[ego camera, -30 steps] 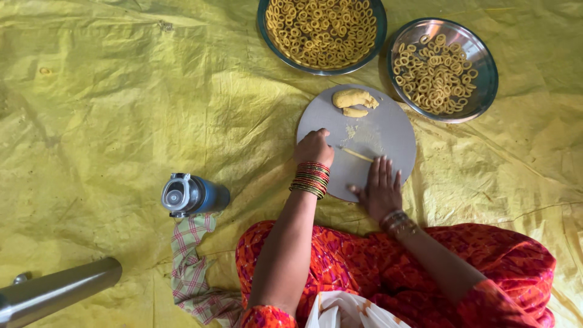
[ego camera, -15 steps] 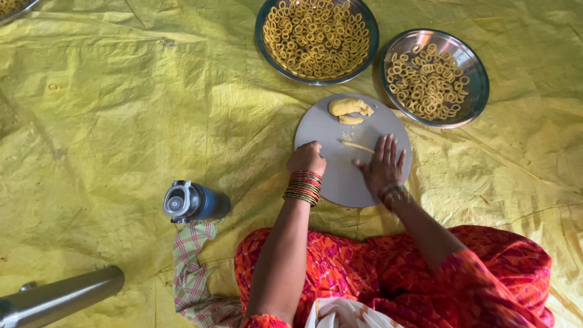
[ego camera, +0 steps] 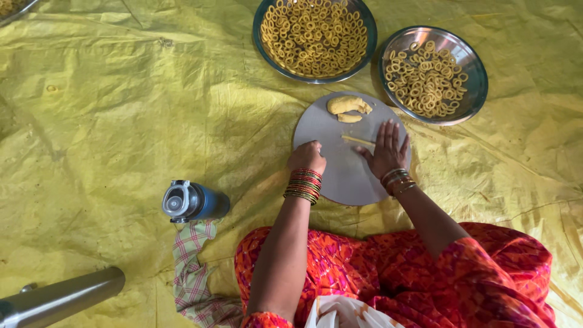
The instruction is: The person sits on a yellow tarp and rolls small pieces of dough into thin ropes on a round board. They then coil the ropes into spiral shapes and place them into metal bowls. The process is repeated continuously throughout the clip.
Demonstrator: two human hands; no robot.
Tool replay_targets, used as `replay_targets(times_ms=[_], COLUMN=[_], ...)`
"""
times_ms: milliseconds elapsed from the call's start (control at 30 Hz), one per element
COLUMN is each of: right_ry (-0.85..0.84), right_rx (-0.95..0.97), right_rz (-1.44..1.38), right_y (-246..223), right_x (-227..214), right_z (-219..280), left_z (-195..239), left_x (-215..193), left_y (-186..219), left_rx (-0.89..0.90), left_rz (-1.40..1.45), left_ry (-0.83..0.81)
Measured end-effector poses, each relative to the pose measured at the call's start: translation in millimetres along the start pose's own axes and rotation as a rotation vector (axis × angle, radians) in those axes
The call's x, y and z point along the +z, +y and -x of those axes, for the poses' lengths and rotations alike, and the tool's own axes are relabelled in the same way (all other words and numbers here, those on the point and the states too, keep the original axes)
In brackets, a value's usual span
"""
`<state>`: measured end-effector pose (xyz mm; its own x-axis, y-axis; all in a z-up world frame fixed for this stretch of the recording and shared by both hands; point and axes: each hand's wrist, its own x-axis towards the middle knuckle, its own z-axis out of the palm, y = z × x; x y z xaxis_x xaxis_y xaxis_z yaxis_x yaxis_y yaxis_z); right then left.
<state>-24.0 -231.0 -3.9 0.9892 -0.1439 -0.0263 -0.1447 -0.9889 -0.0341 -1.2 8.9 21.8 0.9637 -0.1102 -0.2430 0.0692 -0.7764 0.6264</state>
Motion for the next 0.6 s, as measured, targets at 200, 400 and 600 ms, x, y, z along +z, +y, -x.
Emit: replay_targets(times_ms=[200,400,600], right_ry=[-0.015,-0.140,-0.126], right_rx=[-0.003,-0.105,0.048], right_rz=[-0.055,0.126,0.006], right_y=[-23,-22,-15], right_x=[14,14,-5], right_z=[31,83,-5], left_z=[2,3,6], left_x=[-3,2,0], left_y=[4,13,12], left_rx=[0.032,0.075,0.056], left_rz=[0.031,0.045,0.025], left_ry=[0.042,0.019,0.007])
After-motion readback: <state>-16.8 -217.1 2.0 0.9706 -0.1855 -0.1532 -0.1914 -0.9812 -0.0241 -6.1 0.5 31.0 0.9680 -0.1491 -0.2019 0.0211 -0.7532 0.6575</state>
